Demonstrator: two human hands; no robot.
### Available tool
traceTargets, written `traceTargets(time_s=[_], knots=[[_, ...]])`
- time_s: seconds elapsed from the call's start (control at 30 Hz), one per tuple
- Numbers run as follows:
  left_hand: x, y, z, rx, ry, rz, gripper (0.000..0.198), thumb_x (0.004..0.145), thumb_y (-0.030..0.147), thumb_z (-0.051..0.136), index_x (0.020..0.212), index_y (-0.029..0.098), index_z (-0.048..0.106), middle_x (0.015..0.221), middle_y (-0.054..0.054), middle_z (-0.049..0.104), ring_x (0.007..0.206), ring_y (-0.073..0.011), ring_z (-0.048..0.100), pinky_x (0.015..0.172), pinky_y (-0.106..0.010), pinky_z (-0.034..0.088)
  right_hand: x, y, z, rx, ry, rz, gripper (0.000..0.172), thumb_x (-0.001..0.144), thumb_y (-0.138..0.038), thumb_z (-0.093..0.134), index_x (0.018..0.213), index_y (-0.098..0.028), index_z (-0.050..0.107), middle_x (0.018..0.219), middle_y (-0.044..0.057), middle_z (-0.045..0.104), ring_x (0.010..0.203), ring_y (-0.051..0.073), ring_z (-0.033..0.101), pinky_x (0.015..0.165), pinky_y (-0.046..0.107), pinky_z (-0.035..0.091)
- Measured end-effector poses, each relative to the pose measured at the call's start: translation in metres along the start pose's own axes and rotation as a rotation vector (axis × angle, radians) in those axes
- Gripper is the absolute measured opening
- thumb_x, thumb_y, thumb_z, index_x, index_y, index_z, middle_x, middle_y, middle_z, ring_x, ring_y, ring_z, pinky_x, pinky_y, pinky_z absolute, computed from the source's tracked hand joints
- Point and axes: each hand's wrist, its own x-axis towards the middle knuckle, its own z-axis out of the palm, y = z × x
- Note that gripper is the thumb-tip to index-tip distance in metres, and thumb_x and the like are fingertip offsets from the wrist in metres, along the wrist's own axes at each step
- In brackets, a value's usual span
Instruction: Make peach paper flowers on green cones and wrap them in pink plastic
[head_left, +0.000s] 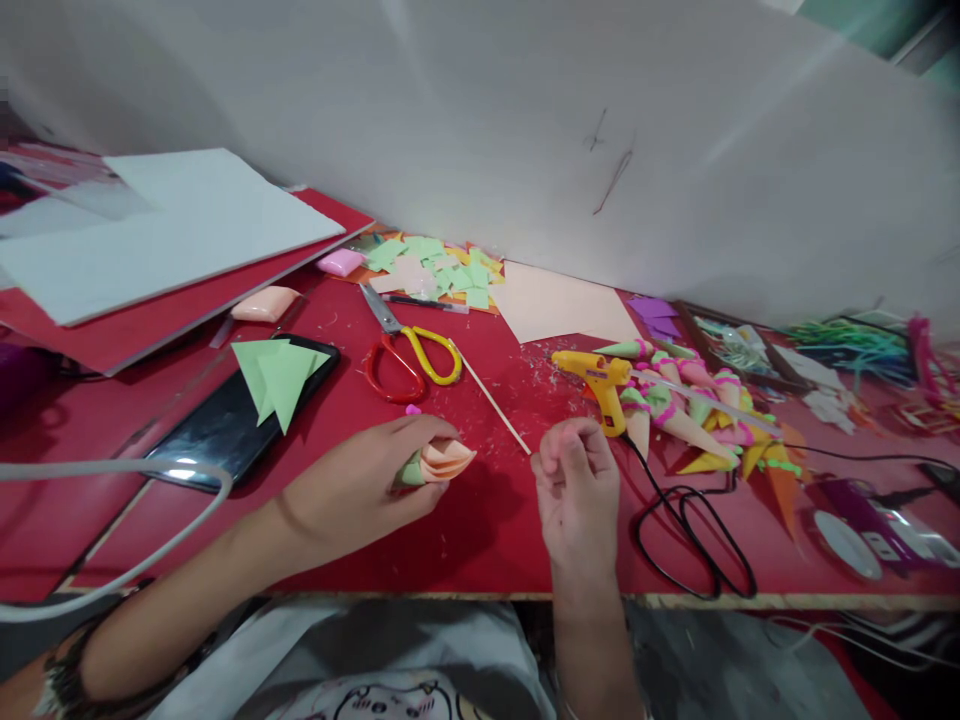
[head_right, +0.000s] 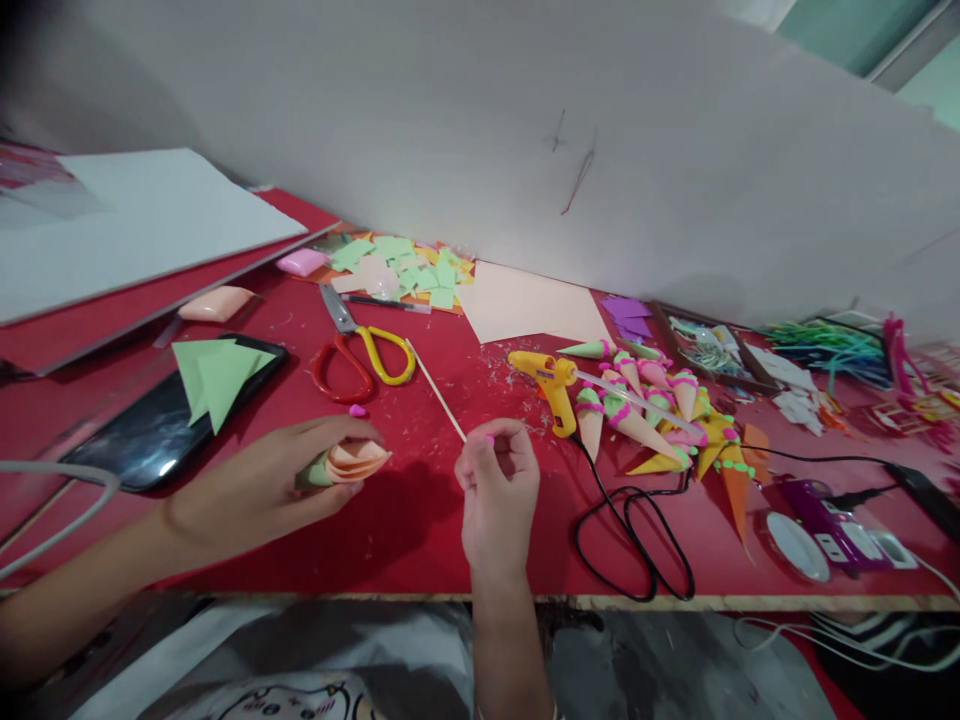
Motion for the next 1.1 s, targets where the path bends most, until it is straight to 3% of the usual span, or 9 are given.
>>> traceTargets(time_s=[0.17, 0.27, 0.33, 0.4, 0.53, 0.7, 0.83, 1.0, 1.1], knots=[[-0.001, -0.002, 0.002, 0.011, 0.016, 0.028, 0.026, 0.076, 0.024, 0.046, 0.102, 0.019, 0.048, 0.098, -0.003, 0.060, 0.087, -0.0168, 0.057, 0.074, -0.024, 0.043, -0.003, 0.001, 0.002, -0.106, -0.014, 0.000, 0.009, 0.077, -0.026, 0.056, 0.079, -0.018, 0.059, 0.066, -0.001, 0.061, 0.056, 0.007, 0.055, 0.048, 0.016, 0.042], [-0.001, -0.002, 0.002, 0.009, 0.011, 0.024, 0.026, 0.076, 0.024, 0.047, 0.101, 0.018, 0.048, 0.098, -0.003, 0.061, 0.087, -0.0171, 0.057, 0.073, -0.024, 0.043, -0.003, 0.002, 0.001, -0.071, -0.075, 0.040, 0.028, 0.084, -0.037, 0.041, 0.076, -0.018, 0.060, 0.049, -0.004, 0.054, 0.040, 0.005, 0.047, 0.038, 0.016, 0.035], [0.000, -0.002, 0.002, 0.002, 0.012, 0.021, 0.026, 0.075, 0.023, 0.047, 0.101, 0.018, 0.049, 0.097, -0.003, 0.061, 0.087, -0.0171, 0.058, 0.074, -0.023, 0.043, -0.003, 0.003, 0.000, -0.068, -0.067, 0.025, 0.021, 0.082, -0.033, 0.048, 0.072, -0.018, 0.059, 0.045, -0.006, 0.050, 0.037, 0.004, 0.044, 0.038, 0.014, 0.034], [0.000, -0.002, 0.001, -0.004, 0.022, 0.022, 0.026, 0.075, 0.023, 0.047, 0.101, 0.018, 0.049, 0.097, -0.003, 0.061, 0.087, -0.0171, 0.057, 0.075, -0.024, 0.043, -0.002, 0.003, 0.001, -0.086, -0.041, 0.015, 0.005, 0.075, -0.023, 0.058, 0.074, -0.019, 0.061, 0.056, -0.005, 0.058, 0.047, 0.004, 0.052, 0.048, 0.015, 0.041], [-0.001, 0.001, -0.001, -0.020, 0.008, 0.002, 0.026, 0.076, 0.021, 0.046, 0.101, 0.017, 0.049, 0.098, -0.004, 0.061, 0.088, -0.0166, 0.057, 0.075, -0.023, 0.043, -0.001, 0.002, 0.002, -0.071, -0.056, 0.076, 0.014, 0.076, -0.023, 0.056, 0.088, -0.019, 0.062, 0.083, 0.003, 0.067, 0.069, 0.010, 0.063, 0.063, 0.021, 0.049], [-0.002, 0.004, -0.002, -0.038, -0.007, -0.008, 0.024, 0.075, 0.022, 0.047, 0.099, 0.018, 0.050, 0.094, -0.003, 0.062, 0.084, -0.0168, 0.058, 0.072, -0.023, 0.043, -0.001, 0.001, 0.000, -0.034, -0.045, 0.072, 0.012, 0.078, -0.027, 0.055, 0.076, -0.018, 0.063, 0.055, -0.003, 0.061, 0.046, 0.005, 0.056, 0.045, 0.014, 0.045], [-0.003, 0.003, 0.001, -0.045, -0.023, -0.015, 0.026, 0.077, 0.024, 0.046, 0.101, 0.018, 0.048, 0.092, -0.003, 0.062, 0.079, -0.0158, 0.059, 0.068, -0.022, 0.043, -0.001, 0.001, 0.000, -0.103, -0.129, 0.161, 0.017, 0.073, -0.020, 0.059, 0.090, -0.022, 0.061, 0.092, 0.002, 0.066, 0.069, 0.010, 0.064, 0.053, 0.017, 0.050], [-0.001, -0.006, 0.007, -0.062, -0.051, -0.040, 0.027, 0.077, 0.029, 0.047, 0.102, 0.019, 0.047, 0.085, -0.001, 0.064, 0.072, -0.0153, 0.060, 0.061, -0.022, 0.043, 0.000, -0.001, -0.002, -0.182, -0.205, 0.148, 0.014, 0.078, -0.028, 0.054, 0.083, -0.018, 0.061, 0.062, -0.001, 0.062, 0.051, 0.009, 0.059, 0.049, 0.020, 0.050], [0.003, -0.010, 0.005, -0.081, -0.036, -0.022, 0.030, 0.077, 0.028, 0.048, 0.105, 0.020, 0.048, 0.094, -0.002, 0.063, 0.082, -0.0160, 0.060, 0.069, -0.022, 0.044, 0.006, -0.008, -0.002, -0.289, -0.232, 0.061, 0.008, 0.070, -0.018, 0.063, 0.077, -0.018, 0.058, 0.063, -0.004, 0.058, 0.052, 0.006, 0.056, 0.051, 0.017, 0.048]])
